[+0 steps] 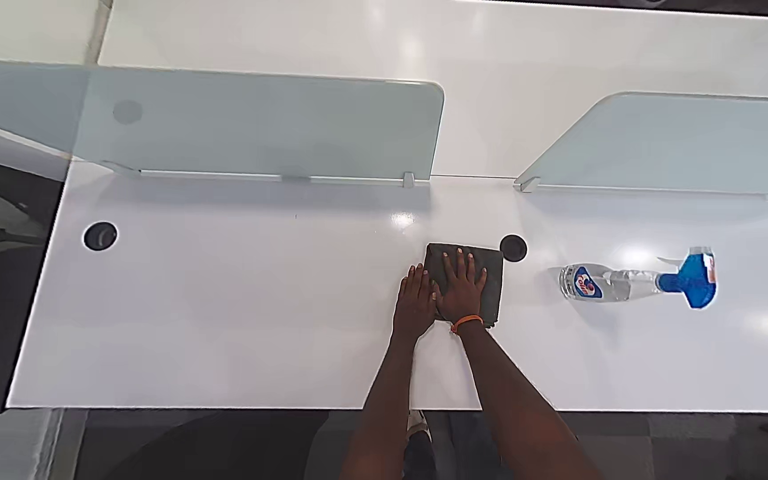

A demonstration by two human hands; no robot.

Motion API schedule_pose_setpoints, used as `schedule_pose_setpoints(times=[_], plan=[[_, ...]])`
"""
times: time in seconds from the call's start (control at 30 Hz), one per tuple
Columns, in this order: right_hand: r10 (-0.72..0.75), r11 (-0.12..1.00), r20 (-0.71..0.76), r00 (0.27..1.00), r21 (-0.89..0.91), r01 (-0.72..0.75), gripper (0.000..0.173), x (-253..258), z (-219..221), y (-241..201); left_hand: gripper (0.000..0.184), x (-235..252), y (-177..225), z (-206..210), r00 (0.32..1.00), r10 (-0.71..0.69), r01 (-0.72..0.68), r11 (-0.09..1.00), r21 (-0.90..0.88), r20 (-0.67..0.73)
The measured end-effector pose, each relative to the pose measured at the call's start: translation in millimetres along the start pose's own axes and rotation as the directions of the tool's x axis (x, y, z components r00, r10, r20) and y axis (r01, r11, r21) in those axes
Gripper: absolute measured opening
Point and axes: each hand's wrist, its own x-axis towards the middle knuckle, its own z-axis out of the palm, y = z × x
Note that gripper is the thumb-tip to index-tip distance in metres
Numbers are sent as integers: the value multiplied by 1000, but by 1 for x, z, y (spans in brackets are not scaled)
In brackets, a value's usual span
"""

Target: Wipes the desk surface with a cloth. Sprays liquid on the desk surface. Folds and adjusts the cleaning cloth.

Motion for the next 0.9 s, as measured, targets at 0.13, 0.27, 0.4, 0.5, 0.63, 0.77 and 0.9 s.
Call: schedule_pose_setpoints(times=[0.13, 0.27, 0.4, 0.5, 0.63, 0.77, 0.9], plan=[[4, 999, -41, 999, 34, -2, 78, 59, -10, 4, 64, 3, 4, 4, 993, -73, 67, 996, 63, 89], [22, 999, -41, 999, 51, -20, 80, 116, -24, 3, 64, 6, 4, 3, 995, -71, 63, 993, 104, 76], [37, 995, -59, 998, 93, -31, 78, 160, -32, 3, 62, 5, 4, 5, 994, -83, 74, 989, 130, 69], [54, 993, -69, 996, 107, -46, 77, 190, -36, 2, 61, 4, 4, 6, 993, -94, 84, 986, 141, 65], [68, 990, -82, 994, 127, -57, 76, 222, -41, -1, 60, 5, 5, 4, 993, -97, 86, 986, 140, 70], [83, 991, -110, 990, 116, -70, 73, 255, -50, -6, 59, 5, 4, 3, 992, -109, 100, 987, 122, 68], [44, 995, -117, 992, 93, -33, 66, 277, -51, -5, 57, 6, 5, 2, 992, -107, 101, 989, 107, 60]])
